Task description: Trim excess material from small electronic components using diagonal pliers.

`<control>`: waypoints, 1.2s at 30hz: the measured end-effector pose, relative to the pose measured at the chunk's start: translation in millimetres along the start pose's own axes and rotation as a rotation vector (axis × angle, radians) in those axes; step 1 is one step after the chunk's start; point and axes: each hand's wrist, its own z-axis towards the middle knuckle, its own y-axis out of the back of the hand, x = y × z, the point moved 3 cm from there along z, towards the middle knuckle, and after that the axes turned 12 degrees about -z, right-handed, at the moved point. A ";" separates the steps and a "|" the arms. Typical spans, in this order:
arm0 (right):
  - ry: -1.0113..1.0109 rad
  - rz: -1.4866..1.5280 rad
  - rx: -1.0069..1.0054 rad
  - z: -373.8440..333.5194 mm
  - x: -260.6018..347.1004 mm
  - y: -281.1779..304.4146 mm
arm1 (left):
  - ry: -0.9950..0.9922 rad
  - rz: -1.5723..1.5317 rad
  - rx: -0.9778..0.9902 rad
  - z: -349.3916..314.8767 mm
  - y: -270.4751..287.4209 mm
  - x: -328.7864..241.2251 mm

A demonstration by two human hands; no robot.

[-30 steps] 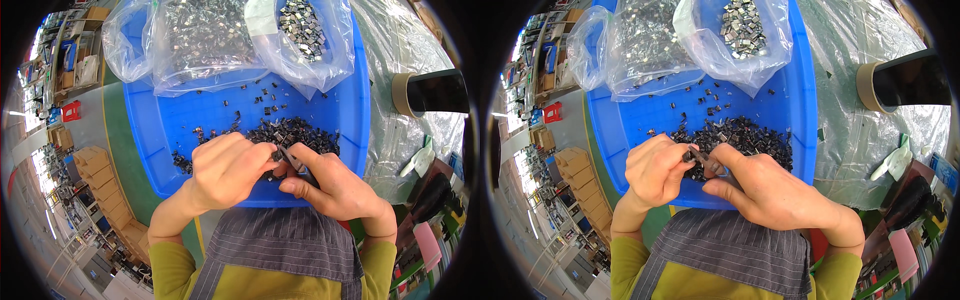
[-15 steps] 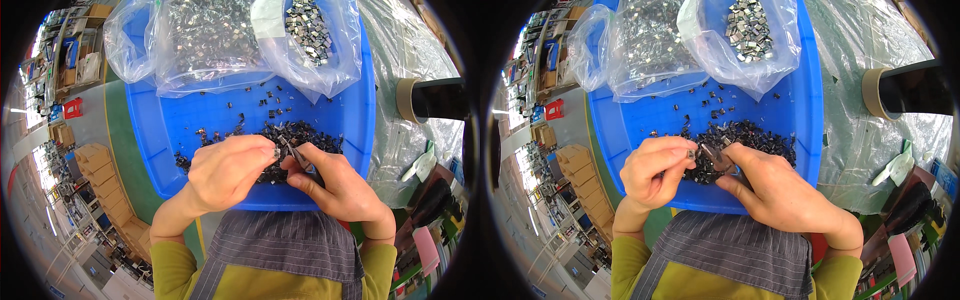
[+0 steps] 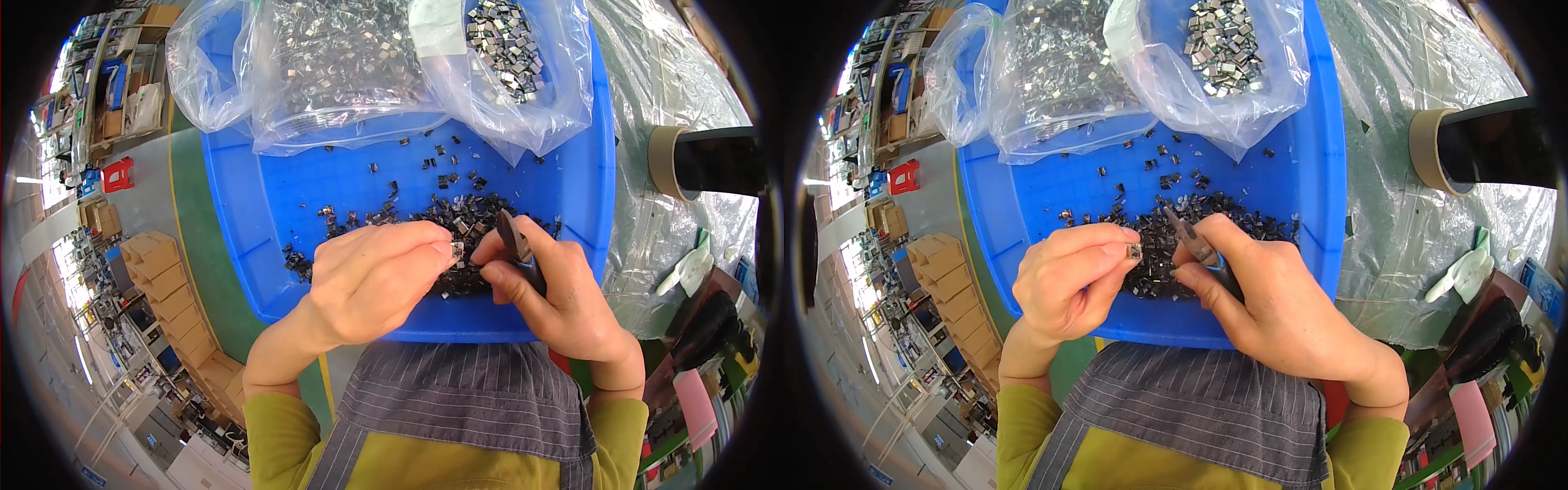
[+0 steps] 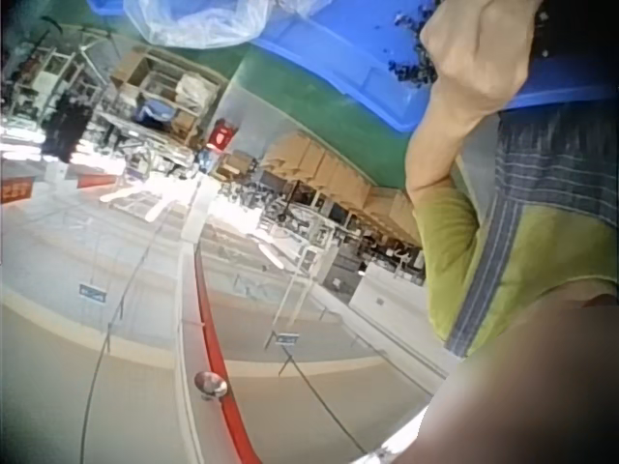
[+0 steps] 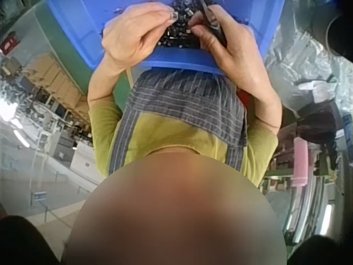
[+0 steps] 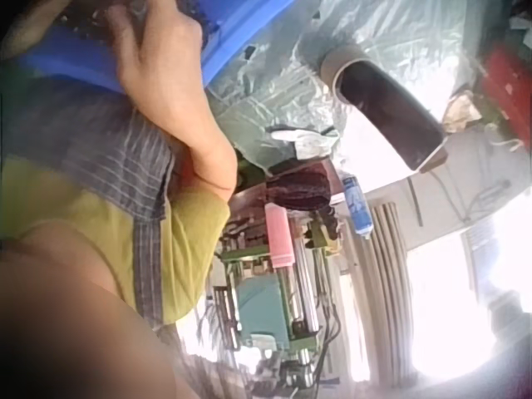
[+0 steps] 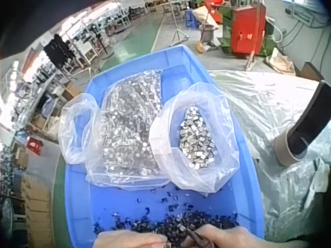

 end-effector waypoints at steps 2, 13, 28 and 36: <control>0.117 -0.083 -0.203 -0.1 -3.1 -3.1 | 0.008 -0.002 0.027 1.4 3.4 -0.4; 0.413 -0.826 -0.480 -16.6 -4.2 -17.7 | 0.317 0.670 -0.470 47.4 141.3 63.6; 0.442 -0.922 -0.423 -31.3 -10.4 -17.4 | 0.295 0.777 0.036 18.0 21.6 89.6; 0.430 -0.758 -0.452 -32.6 -9.4 -13.1 | 0.402 0.465 -0.061 10.3 21.5 62.6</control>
